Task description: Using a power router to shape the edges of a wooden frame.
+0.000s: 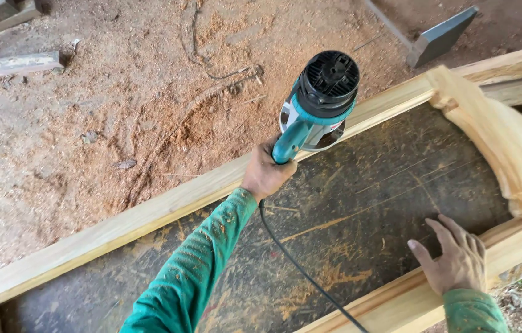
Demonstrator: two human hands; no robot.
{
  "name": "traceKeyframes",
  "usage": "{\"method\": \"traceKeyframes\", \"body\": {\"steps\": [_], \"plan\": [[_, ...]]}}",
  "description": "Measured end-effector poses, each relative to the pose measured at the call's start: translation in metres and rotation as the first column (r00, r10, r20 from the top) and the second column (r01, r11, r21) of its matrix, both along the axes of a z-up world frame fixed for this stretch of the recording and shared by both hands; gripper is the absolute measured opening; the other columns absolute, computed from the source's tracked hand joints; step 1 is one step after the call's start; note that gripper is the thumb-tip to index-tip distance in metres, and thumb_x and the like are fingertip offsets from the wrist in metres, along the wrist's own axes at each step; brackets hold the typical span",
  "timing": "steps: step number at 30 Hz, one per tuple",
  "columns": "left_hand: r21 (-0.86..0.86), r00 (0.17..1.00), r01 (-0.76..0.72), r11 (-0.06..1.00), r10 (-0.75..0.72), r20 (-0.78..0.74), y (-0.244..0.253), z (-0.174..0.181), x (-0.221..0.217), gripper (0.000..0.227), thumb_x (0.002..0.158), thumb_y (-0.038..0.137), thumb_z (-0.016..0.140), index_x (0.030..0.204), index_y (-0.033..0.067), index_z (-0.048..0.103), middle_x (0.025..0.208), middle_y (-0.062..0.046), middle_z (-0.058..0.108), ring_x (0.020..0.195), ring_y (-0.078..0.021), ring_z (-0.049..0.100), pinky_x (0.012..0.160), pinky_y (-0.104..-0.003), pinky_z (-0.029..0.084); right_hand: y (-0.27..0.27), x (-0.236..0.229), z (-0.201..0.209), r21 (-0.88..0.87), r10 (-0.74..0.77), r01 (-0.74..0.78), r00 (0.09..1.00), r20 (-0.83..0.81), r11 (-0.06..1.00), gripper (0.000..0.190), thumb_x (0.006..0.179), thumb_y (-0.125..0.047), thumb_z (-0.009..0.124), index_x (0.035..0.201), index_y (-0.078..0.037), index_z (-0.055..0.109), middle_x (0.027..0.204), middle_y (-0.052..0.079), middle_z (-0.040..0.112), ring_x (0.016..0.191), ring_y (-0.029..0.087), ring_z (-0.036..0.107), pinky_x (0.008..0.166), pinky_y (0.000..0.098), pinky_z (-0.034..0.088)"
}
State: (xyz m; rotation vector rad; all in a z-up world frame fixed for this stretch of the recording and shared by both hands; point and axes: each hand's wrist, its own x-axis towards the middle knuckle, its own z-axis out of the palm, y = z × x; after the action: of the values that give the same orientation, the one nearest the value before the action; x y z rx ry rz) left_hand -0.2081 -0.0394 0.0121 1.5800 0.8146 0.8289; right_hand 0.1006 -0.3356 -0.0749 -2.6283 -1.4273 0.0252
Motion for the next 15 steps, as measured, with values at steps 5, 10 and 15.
{"method": "traceKeyframes", "body": {"steps": [5,10,15], "plan": [[0.173,0.994,0.031,0.984,-0.048,0.093,0.005,-0.025,-0.013,0.04,0.076,0.011,0.066,0.115,0.0004,0.065,0.097,-0.008,0.075,0.079,-0.0163,0.065,0.074,-0.029,0.057,-0.004,-0.001,0.002,-0.02,0.041,-0.041,0.999,0.017,0.999,0.065,0.089,-0.056,0.062,0.142,-0.017,0.064,0.162,0.011,0.052,0.139,0.038,0.05,0.119,0.059,0.033],[0.142,0.995,-0.011,0.99,-0.003,0.101,0.005,-0.03,-0.016,0.031,0.078,0.007,0.065,0.109,0.003,0.067,0.084,-0.003,0.07,0.067,-0.0116,0.057,0.06,-0.026,0.05,-0.015,0.009,-0.016,0.153,0.221,-0.218,0.975,-0.004,0.964,0.061,0.09,-0.032,0.074,0.14,0.003,0.068,0.157,0.027,0.053,0.139,0.046,0.05,0.115,0.0601,0.04],[0.332,0.952,-0.04,0.942,-0.066,0.3,-0.004,-0.045,-0.021,0.015,0.076,0.001,0.063,0.083,0.0116,0.055,0.077,0.003,0.056,0.067,-0.0129,0.047,0.063,-0.03,0.045,-0.037,-0.007,-0.058,0.455,0.444,-0.222,0.763,-0.469,0.862,0.059,0.109,0.024,0.06,0.16,0.014,0.032,0.15,0.047,0.037,0.119,0.063,0.053,0.101,0.0693,0.047]]}}
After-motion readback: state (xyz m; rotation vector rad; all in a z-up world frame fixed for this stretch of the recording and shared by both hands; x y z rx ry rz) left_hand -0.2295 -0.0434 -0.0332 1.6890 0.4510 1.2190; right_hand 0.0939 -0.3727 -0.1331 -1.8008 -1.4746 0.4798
